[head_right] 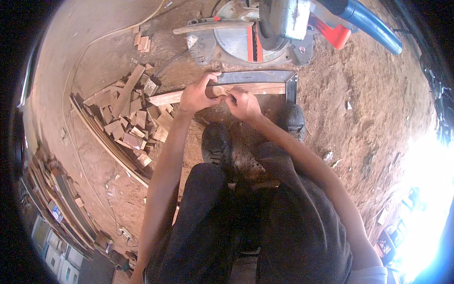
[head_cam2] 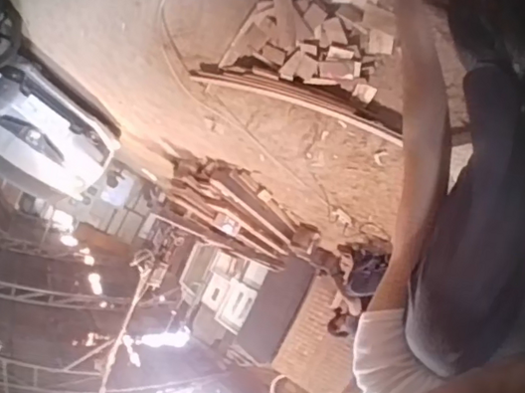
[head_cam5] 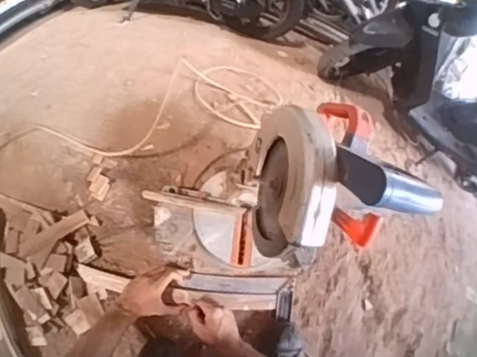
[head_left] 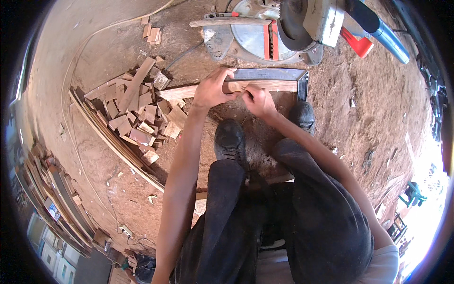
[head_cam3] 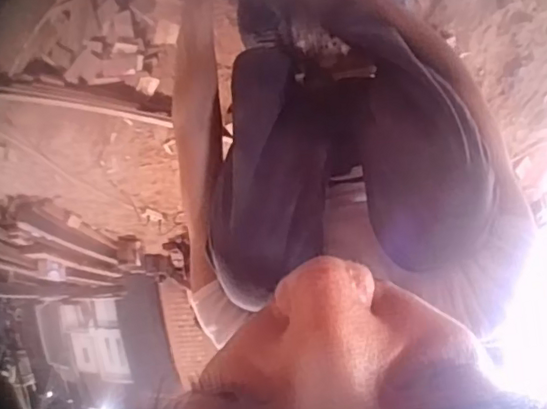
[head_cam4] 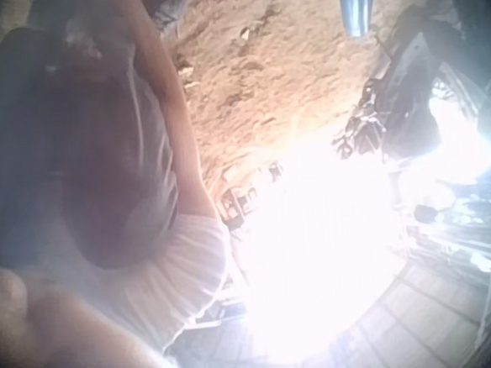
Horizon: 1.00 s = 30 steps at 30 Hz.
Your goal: The person positions a square against a piece of wood and marks a line with a pink pen.
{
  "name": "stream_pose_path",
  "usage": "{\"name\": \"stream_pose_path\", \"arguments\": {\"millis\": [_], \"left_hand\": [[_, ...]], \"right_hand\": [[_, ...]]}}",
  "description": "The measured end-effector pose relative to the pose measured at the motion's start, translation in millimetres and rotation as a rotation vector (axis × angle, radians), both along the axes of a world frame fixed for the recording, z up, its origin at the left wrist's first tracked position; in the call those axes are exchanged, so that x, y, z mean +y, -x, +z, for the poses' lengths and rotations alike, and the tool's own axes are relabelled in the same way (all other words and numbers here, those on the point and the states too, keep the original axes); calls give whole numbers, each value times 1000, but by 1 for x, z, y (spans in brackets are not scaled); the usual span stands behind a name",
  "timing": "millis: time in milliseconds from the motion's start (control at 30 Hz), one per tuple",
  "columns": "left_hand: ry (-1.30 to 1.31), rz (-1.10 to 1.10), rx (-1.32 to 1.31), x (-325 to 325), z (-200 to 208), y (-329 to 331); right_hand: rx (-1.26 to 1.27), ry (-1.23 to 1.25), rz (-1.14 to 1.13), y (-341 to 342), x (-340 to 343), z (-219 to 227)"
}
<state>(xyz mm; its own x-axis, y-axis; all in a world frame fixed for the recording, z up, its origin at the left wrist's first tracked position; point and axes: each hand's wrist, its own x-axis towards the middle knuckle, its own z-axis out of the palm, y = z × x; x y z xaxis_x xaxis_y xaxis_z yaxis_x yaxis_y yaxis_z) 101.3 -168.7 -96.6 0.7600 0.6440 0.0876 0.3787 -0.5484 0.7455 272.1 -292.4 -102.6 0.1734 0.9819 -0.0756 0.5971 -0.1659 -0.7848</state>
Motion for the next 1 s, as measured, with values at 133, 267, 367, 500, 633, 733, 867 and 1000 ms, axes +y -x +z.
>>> {"name": "stream_pose_path", "arguments": {"millis": [133, 267, 367, 500, 633, 733, 867, 1000], "left_hand": [[-26, -5, -31, 2, 1, 1], [-30, 4, -29, 0, 0, -1], [-51, -1, -46, 1, -1, 0], [-66, -6, -21, 1, -4, 0], [-52, -8, -20, 1, -4, 0], [-58, -7, -33, 1, -5, 2], [-55, -17, -29, 2, -5, 1], [-52, -12, -43, 2, -4, 1]], "right_hand": [[-4, -16, -12, 9, 10, 16], [49, -34, -116, 9, 19, 16], [38, 16, -137, 8, 18, 15], [-5, 23, -111, 5, 18, 12], [-6, 47, -106, 4, 18, 11], [0, 45, -95, 4, 18, 10], [-10, 38, -90, 3, 18, 13], [-41, 29, -77, 3, 19, 12]]}}
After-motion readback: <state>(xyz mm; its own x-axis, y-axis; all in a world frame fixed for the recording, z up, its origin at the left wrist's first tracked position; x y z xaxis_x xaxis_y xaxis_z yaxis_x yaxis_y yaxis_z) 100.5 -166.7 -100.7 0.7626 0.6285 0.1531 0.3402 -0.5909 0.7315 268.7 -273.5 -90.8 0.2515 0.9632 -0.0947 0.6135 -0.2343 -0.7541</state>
